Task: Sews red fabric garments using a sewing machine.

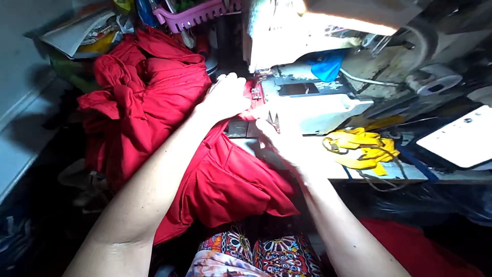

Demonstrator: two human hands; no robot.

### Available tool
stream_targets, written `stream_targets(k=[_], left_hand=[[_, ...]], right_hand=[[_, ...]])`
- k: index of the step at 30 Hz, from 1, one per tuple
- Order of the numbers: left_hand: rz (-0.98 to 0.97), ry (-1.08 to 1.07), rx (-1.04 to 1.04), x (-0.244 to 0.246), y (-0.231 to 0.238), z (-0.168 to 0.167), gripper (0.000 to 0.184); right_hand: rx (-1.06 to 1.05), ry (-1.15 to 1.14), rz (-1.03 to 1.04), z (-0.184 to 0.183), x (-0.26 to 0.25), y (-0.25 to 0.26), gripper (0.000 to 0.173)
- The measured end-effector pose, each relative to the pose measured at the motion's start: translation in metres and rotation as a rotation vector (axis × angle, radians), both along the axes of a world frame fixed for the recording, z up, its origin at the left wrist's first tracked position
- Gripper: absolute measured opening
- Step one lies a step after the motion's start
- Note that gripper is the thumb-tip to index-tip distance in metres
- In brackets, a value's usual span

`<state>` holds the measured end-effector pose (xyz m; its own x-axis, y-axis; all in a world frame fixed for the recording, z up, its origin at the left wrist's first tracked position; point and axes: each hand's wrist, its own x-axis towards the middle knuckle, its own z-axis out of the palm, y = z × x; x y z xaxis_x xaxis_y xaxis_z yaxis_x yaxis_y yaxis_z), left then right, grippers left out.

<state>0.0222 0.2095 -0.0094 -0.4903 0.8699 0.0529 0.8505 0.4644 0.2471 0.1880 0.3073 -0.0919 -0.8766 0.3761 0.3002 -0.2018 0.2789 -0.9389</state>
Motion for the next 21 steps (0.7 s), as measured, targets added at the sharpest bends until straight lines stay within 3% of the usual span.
stream_targets(k=[3,7,10,14,17,21], left_hand=[[0.036,0.120,0.097,0.001,0.011,-0.010,0.031],[0.219,0.187,0.085,-0.024,0.009,-0.009,0.031],[0.272,0.173,0.193,-0.051,-0.011,-0.010,0.027],[0.313,0.163,0.235,-0.042,-0.028,0.002,0.026],[0.404,0.130,0.205,-0.039,-0.030,0.004,0.027],[0.519,0.086,0.204,-0.040,-0.019,-0.003,0.028]], right_hand=[[0.094,0.002,-0.019,0.004,0.002,-0.008,0.030],[0.117,0.000,-0.066,0.001,0.007,-0.011,0.029],[0.153,-0.028,-0.114,0.003,0.019,-0.005,0.029],[0.368,-0.060,-0.142,0.006,0.030,0.012,0.041],[0.568,-0.137,-0.240,0.020,0.035,0.017,0.040],[0.664,-0.209,-0.308,0.030,0.033,0.022,0.039]])
